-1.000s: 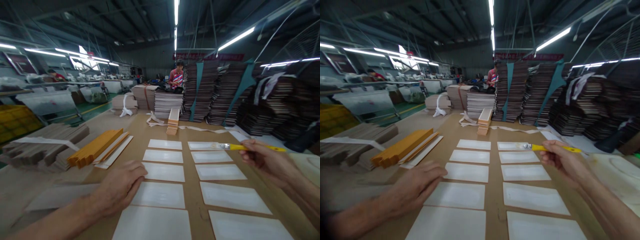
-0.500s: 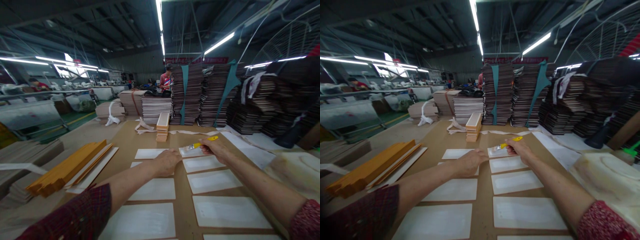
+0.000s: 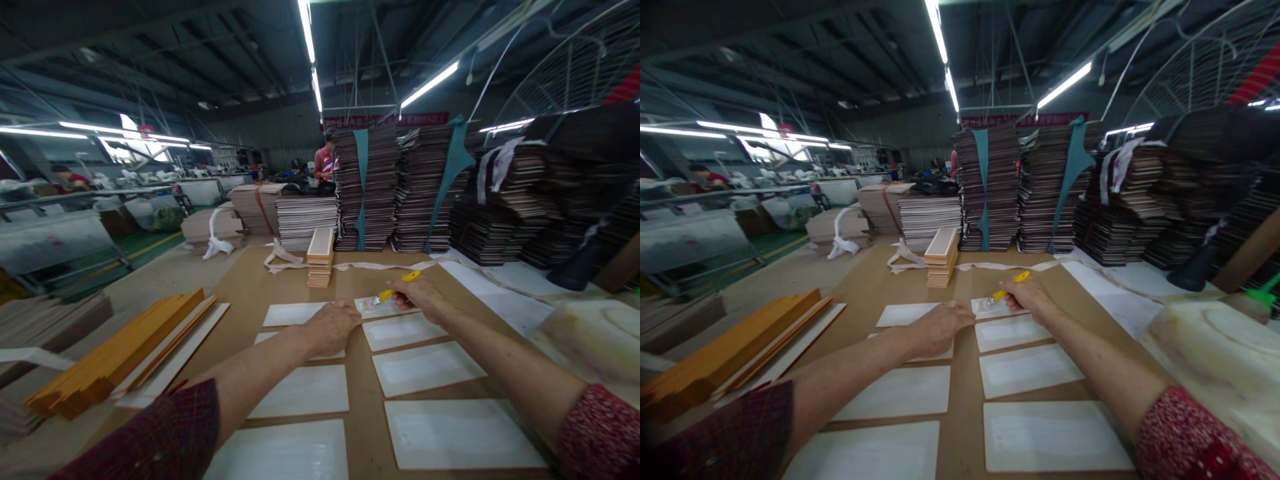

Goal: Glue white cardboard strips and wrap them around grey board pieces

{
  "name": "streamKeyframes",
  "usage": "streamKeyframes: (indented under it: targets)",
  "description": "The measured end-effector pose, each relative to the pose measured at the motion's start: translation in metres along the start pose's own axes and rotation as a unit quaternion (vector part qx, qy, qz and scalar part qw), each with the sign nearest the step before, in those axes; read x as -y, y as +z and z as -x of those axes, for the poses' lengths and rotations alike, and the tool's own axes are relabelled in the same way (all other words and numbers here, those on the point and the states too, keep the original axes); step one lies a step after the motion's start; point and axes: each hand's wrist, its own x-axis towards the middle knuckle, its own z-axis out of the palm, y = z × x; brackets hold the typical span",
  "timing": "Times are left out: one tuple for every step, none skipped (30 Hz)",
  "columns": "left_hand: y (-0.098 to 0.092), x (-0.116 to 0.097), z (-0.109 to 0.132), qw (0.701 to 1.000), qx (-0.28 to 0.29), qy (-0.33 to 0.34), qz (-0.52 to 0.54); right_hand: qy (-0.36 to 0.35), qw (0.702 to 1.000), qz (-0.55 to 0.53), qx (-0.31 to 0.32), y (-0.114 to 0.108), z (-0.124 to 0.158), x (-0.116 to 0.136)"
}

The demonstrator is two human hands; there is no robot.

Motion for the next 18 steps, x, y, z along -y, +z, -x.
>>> streamKeyframes:
  targets:
    - [0.000,0.000,0.000,1.000,0.001,-0.004,-0.004,0.001,1.000,0.008,-0.004,-0.002,-0.002,0.000]
    - [0.000,0.000,0.000,1.000,0.001,-0.008,-0.007,0.002,1.000,0.015,-0.007,-0.004,-0.003,0.000]
    - [0.000,0.000,0.000,1.000,0.002,-0.011,-0.011,0.003,1.000,0.023,-0.012,-0.007,-0.005,0.000]
    - [0.000,0.000,0.000,1.000,0.002,-0.013,-0.013,0.004,0.999,0.031,-0.016,-0.010,-0.007,0.000]
    - [0.000,-0.001,0.001,1.000,0.002,-0.015,-0.016,0.006,0.999,0.039,-0.022,-0.014,-0.009,-0.001]
    - [0.000,-0.001,0.001,1.000,0.002,-0.016,-0.017,0.009,0.998,0.047,-0.028,-0.018,-0.011,-0.002]
    - [0.000,-0.002,0.001,1.000,0.001,-0.017,-0.019,0.013,0.998,0.056,-0.034,-0.021,-0.013,-0.003]
    - [0.000,-0.002,0.002,1.000,0.000,-0.017,-0.020,0.019,0.997,0.064,-0.039,-0.026,-0.015,-0.004]
    - [0.000,-0.002,0.002,1.000,-0.001,-0.016,-0.020,0.025,0.996,0.073,-0.044,-0.030,-0.016,-0.005]
    - [0.000,-0.002,0.002,1.000,-0.002,-0.015,-0.021,0.031,0.995,0.081,-0.049,-0.034,-0.017,-0.006]
    - [0.000,-0.002,0.002,1.000,-0.003,-0.014,-0.021,0.034,0.994,0.089,-0.052,-0.039,-0.017,-0.006]
    - [0.000,-0.002,0.001,1.000,-0.005,-0.012,-0.021,0.036,0.993,0.096,-0.056,-0.044,-0.017,-0.007]
    - [0.000,-0.001,0.001,1.000,-0.007,-0.010,-0.021,0.036,0.992,0.104,-0.060,-0.049,-0.016,-0.008]
    - [0.001,-0.001,0.000,1.000,-0.008,-0.008,-0.020,0.034,0.991,0.111,-0.063,-0.054,-0.015,-0.008]
    - [0.001,0.000,0.000,1.000,-0.010,-0.005,-0.019,0.032,0.990,0.118,-0.067,-0.059,-0.014,-0.009]
    - [0.001,0.001,0.000,1.000,-0.012,-0.001,-0.018,0.030,0.989,0.125,-0.071,-0.064,-0.013,-0.011]
    - [0.001,0.001,-0.001,1.000,-0.014,0.005,-0.016,0.026,0.988,0.132,-0.074,-0.069,-0.013,-0.012]
    - [0.001,0.001,-0.001,1.000,-0.015,0.011,-0.014,0.023,0.987,0.140,-0.077,-0.074,-0.014,-0.014]
